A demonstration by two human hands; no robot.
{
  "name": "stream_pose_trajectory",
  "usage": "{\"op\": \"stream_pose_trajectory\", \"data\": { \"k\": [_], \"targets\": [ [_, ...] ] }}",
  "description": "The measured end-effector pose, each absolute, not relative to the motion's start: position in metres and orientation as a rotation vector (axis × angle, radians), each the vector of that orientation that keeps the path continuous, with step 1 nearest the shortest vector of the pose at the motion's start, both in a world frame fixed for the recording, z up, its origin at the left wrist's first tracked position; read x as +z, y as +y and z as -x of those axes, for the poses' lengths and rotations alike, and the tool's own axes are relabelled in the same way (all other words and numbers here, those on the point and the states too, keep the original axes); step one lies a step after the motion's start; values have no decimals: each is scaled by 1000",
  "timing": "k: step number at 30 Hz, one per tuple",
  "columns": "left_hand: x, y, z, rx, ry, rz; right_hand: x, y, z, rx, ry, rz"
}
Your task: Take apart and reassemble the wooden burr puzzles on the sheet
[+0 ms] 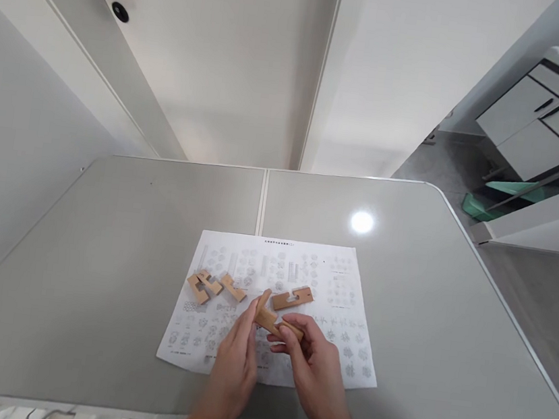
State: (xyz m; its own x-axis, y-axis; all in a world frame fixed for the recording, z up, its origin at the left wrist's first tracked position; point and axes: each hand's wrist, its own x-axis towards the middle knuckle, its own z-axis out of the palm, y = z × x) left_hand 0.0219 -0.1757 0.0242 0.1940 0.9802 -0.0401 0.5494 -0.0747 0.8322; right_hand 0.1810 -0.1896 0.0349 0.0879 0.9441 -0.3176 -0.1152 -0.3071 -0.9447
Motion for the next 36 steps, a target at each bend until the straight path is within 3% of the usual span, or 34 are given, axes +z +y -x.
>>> {"op": "stream_pose_trajectory", "data": {
  "k": [8,16,31,36],
  "targets": [
    [39,-169,-30,826,1461,-1656,39,-187,-178,1370,-857,1375],
    [29,-174,-16,824,1576,-1768,51,-189,-182,1673,-1151,1309],
    [48,-158,-1,560,1203,-2120,57,-200,-191,1761,-1134,1326],
    [47,-158,-9,602,1287,-2145,53,-201,-186,1637,-1110,1380]
  ]
}}
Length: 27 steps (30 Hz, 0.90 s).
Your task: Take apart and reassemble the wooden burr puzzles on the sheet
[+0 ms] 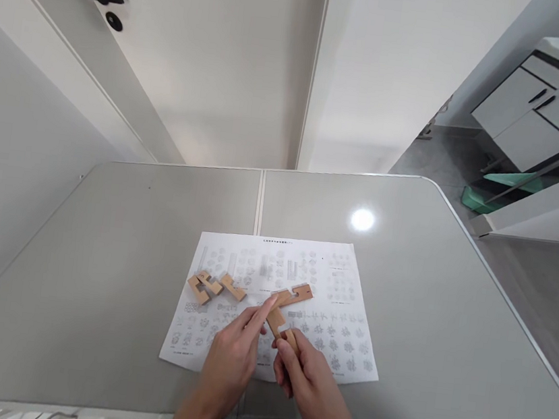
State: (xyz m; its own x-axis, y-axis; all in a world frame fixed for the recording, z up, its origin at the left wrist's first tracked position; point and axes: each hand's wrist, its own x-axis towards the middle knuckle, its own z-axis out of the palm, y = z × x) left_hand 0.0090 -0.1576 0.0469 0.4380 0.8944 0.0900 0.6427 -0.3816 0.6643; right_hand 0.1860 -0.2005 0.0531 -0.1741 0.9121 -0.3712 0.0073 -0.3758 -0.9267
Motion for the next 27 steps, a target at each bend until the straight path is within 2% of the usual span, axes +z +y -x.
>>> {"op": "stream_pose_trajectory", "data": {
  "k": [27],
  "targets": [
    [49,-165,-5,533,1185,-2157,52,-200,-183,1686,-1110,1374]
  ]
}}
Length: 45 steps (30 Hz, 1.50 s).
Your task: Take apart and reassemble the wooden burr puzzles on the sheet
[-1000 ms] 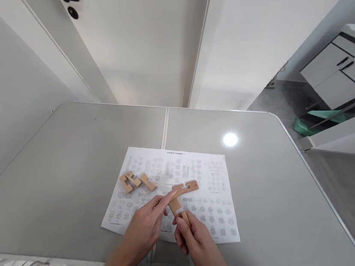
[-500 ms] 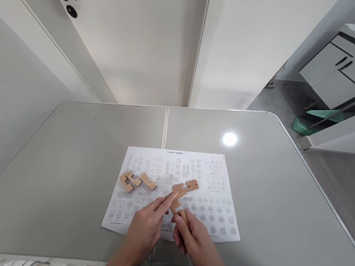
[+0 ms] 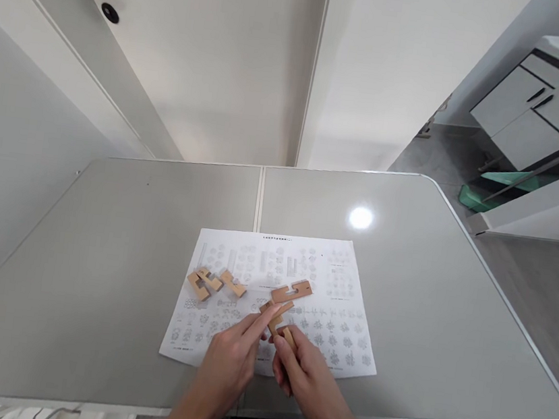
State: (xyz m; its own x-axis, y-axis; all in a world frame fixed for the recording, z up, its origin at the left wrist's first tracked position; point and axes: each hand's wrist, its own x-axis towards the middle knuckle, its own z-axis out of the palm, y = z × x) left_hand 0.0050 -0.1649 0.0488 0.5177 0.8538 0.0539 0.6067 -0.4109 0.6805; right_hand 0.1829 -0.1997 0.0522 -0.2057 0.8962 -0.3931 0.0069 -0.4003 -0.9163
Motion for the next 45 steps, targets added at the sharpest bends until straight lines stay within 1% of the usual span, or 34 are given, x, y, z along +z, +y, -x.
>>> {"op": "stream_pose_trajectory", "data": {
  "k": [5,10,17,36,41,45],
  "targets": [
    [46,-171,-10,508,1257,-2131,53,-199,-183,1676,-1100,1378],
    [43,-171,-7,505,1167,-2141,54,-198,-188,1741,-1111,1347],
    [47,-175,-13,520,1209,-2111,51,-199,-183,1665,-1117,1381],
    [45,-176,-14,459,1218,-2078,48,-199,-186,1727,-1092,1354],
    [47,-178,-15,469,1232,-1930,49,-198,-185,1729,-1096,1367],
    [47,-180,-16,563,1312,-1577,50,-199,-187,1727,-1104,1369]
  ]
}}
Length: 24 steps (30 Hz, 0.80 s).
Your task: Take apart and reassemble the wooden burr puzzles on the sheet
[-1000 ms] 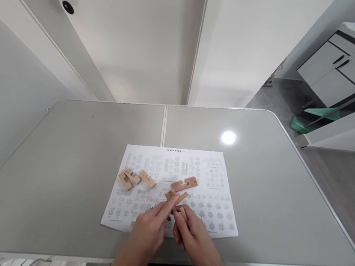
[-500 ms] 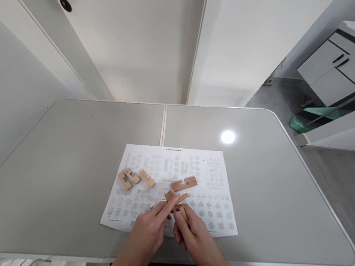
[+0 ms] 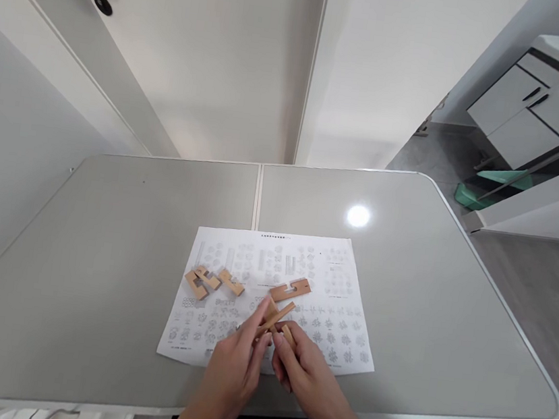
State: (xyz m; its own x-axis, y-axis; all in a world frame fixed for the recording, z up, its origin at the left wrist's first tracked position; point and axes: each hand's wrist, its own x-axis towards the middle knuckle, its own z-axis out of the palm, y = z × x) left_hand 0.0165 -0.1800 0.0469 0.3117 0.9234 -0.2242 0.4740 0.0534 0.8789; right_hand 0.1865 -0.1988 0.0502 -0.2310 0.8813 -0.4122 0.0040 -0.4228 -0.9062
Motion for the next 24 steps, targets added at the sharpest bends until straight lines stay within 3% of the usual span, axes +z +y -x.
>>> {"op": "stream_pose_trajectory", "data": {
  "k": [7,14,19,24],
  "targets": [
    [51,-173,-27,727,1243,-715,54,-200,-183,1723,-1195,1352],
    [53,-166,-28,773,1089,-493,61,-194,-199,1708,-1426,1376],
    [44,-165,-22,826,1162,-444,46,-176,-231,1126,-1638,1715],
    [36,-166,-16,814,1162,-442,17,-157,-243,677,-1818,1679]
  ]
}}
